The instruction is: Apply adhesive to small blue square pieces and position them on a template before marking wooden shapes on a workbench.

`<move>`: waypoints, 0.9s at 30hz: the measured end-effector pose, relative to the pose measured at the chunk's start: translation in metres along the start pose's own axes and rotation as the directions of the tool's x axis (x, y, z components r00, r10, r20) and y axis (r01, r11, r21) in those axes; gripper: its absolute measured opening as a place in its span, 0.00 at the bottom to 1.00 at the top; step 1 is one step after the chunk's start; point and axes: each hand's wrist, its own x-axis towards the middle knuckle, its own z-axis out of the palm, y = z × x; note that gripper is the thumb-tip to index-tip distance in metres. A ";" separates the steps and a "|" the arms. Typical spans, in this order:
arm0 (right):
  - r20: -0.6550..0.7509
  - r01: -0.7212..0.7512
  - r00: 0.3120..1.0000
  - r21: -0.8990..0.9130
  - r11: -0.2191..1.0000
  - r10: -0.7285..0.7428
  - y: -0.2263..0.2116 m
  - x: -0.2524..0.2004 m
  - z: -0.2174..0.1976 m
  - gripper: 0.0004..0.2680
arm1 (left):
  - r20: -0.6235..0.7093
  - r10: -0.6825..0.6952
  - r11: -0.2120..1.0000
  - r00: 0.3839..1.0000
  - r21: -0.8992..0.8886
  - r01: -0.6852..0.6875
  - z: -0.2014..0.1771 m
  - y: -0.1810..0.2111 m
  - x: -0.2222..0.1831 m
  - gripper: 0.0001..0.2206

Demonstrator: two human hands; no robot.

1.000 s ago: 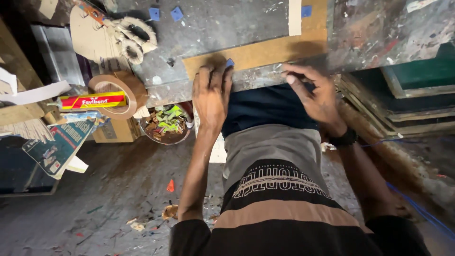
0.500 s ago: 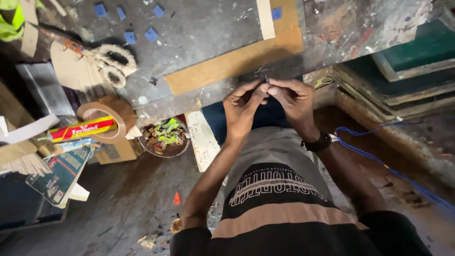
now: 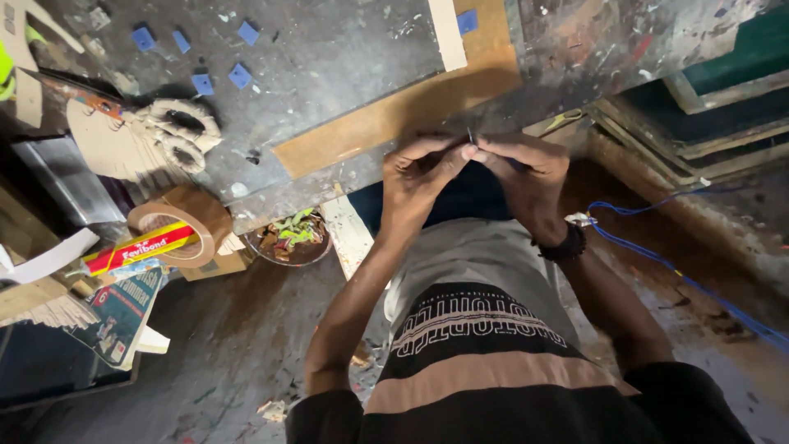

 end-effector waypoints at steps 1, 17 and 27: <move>0.000 0.024 1.000 -0.053 0.998 -0.024 -0.006 0.003 -0.001 0.08 | 0.006 0.039 0.999 0.999 0.012 -0.039 0.001 0.000 0.001 0.05; 0.029 0.182 0.983 -0.156 0.971 -0.180 -0.030 0.023 -0.008 0.09 | 0.073 -0.116 0.987 0.991 -0.101 0.123 0.000 0.007 0.008 0.11; 0.106 0.307 0.952 -0.340 0.889 -0.289 -0.044 0.020 -0.003 0.10 | 0.062 -0.117 0.977 0.991 -0.170 0.126 -0.003 -0.002 0.003 0.11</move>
